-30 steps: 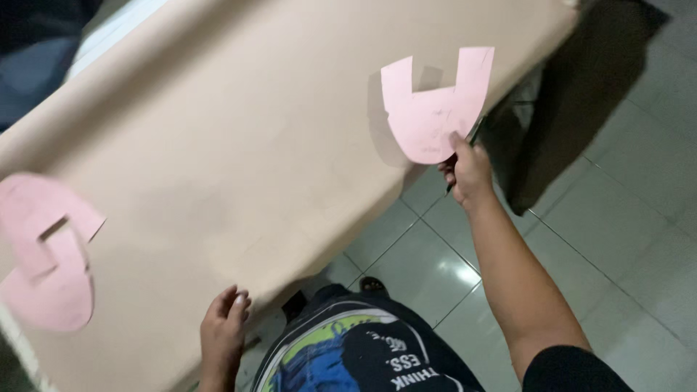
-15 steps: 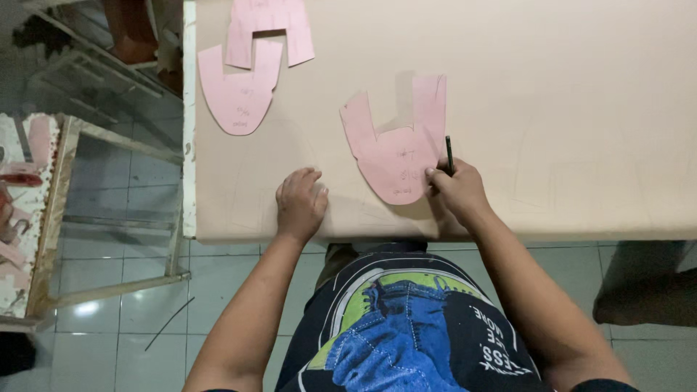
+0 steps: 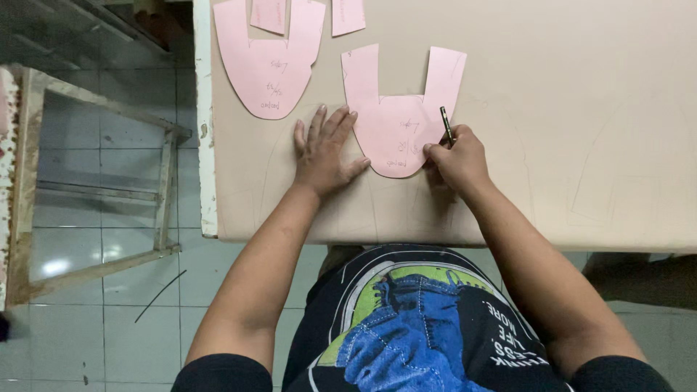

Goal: The person places pink paper shoe pattern pieces on a roll of beige material and traces around each piece with a pen, repositioning the templates one at a time to outline multiple shapes on the material. They occasionally lift and flip the templates and smooth the material flat before tracing.

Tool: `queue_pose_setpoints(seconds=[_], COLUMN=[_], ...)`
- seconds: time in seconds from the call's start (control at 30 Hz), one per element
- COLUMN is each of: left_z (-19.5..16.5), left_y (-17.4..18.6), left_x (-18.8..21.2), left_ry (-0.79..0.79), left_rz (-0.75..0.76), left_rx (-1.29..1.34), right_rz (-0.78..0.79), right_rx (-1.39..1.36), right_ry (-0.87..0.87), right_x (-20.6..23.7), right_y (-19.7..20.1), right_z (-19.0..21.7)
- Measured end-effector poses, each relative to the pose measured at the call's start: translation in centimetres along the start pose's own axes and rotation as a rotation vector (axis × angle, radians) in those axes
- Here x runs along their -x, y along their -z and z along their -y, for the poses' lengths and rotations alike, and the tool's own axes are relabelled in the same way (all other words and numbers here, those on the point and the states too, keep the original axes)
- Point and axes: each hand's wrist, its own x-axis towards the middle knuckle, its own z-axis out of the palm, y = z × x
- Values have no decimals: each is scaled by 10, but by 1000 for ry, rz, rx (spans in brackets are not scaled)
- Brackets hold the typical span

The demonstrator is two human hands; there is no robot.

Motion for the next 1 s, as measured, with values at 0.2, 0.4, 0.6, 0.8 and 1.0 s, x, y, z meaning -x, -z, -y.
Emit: queue_pose_setpoints(seconds=[0.2, 0.4, 0.6, 0.8, 1.0], left_z=[9, 3, -10, -12, -10], left_y=[-21, -28, -26, -26, -25], left_x=[-2, -2, -1, 0, 1], left_ry=[-42, -17, 25, -4, 19], left_rz=[-41, -6, 21, -36, 7], left_rx=[16, 11, -13, -22, 25], right_rz=[11, 26, 53, 73, 145], right_rx=[54, -67, 58, 383, 333], right_ry=[-28, -163, -102, -35, 35], right_x=[-9, -8, -12, -31, -41], right_y=[-3, 6, 18, 24, 29], right_z=[-6, -2, -3, -11, -17])
